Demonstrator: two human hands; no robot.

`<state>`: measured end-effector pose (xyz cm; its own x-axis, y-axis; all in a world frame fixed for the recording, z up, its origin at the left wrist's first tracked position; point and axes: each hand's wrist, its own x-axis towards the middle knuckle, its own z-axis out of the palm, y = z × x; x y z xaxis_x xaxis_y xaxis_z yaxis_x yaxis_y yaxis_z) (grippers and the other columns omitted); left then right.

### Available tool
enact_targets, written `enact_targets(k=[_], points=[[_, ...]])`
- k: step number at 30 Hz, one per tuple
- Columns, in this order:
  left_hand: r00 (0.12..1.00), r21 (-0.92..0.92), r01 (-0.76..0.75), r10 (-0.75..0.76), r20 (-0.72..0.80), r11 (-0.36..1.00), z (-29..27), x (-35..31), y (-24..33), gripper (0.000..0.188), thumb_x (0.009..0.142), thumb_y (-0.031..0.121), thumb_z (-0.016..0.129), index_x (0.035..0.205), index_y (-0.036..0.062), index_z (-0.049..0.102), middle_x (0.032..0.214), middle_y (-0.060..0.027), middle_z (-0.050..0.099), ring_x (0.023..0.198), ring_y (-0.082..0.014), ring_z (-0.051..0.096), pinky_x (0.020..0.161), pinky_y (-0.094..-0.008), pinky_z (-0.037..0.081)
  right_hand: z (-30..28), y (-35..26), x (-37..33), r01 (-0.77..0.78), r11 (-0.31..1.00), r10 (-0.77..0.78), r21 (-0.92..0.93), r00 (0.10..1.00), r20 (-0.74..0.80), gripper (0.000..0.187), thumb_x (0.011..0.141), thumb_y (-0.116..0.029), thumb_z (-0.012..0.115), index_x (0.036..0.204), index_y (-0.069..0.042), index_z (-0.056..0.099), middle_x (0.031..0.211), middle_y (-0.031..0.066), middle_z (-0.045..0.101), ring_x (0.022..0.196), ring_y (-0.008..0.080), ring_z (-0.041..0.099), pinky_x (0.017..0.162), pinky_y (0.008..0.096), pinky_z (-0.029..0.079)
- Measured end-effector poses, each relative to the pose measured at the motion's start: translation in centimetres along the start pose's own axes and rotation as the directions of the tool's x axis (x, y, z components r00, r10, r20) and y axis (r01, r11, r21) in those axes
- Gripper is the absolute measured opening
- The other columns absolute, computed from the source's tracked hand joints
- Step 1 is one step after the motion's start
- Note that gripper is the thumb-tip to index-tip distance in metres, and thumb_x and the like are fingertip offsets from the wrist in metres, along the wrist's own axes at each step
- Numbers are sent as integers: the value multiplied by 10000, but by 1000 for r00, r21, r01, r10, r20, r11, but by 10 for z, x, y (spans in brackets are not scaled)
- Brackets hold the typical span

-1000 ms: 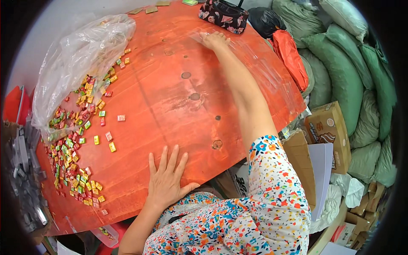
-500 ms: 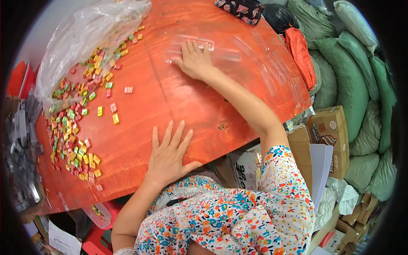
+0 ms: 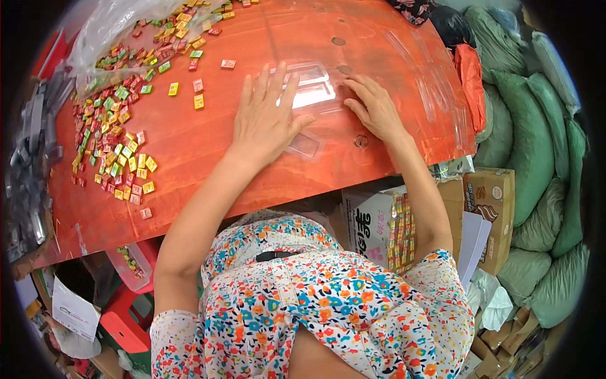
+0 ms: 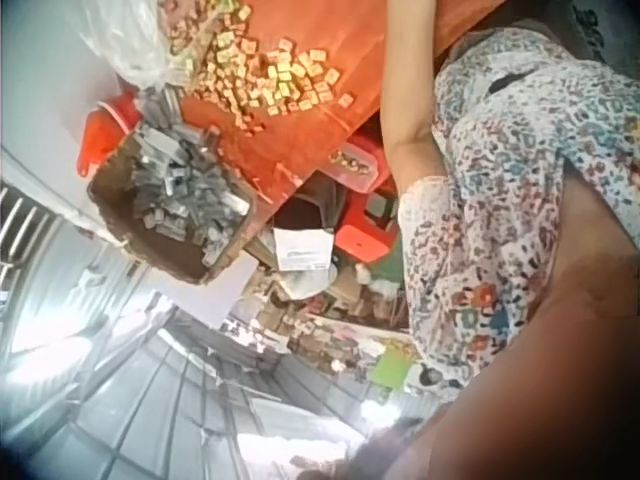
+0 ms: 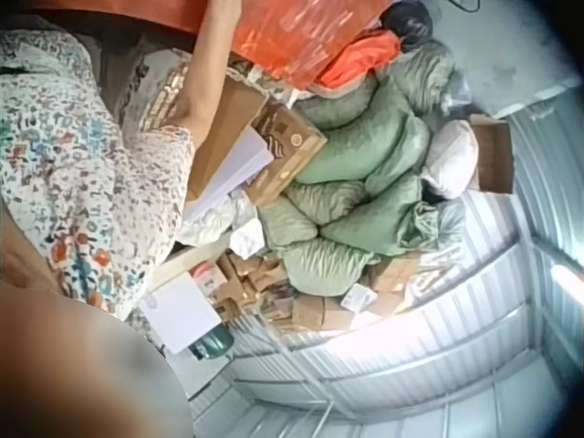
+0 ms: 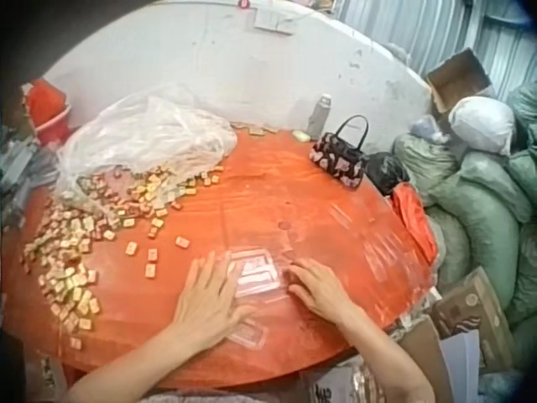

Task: The person is sorting small colorful square objects and packing them into plastic containers and then into a cardboard box.

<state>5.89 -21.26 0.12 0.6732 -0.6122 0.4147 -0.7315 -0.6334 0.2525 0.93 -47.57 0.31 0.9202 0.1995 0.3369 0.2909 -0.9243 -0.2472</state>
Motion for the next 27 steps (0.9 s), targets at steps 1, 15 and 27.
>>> enact_targets(k=[1,15,27], points=[[1000,1,5,-5,-5,1000,7,1,-4,697,893,504,568,1409,54,439,1501,-157,355,1402,-362,295,1163,-531,171,0,0,-1,7,1000,-7,-2,1000,1,385,893,-189,645,1260,-88,584,1322,140,559,1233,303,510,1024,404,403],[997,103,-61,57,45,993,6,-18,-2,675,867,498,585,1344,28,504,1460,-165,408,1383,-345,327,1145,-522,217,32,-6,115,-182,968,166,171,981,106,320,910,-289,602,1139,-78,677,1050,119,697,972,279,660,827,383,510],[984,-6,13,-12,177,1000,-13,-74,13,718,879,526,544,1398,38,449,1492,-151,377,1413,-318,291,1169,-505,146,-11,-6,-9,47,990,-52,133,998,34,309,937,-199,588,1217,-77,636,1336,135,561,1253,318,512,1040,399,409]])
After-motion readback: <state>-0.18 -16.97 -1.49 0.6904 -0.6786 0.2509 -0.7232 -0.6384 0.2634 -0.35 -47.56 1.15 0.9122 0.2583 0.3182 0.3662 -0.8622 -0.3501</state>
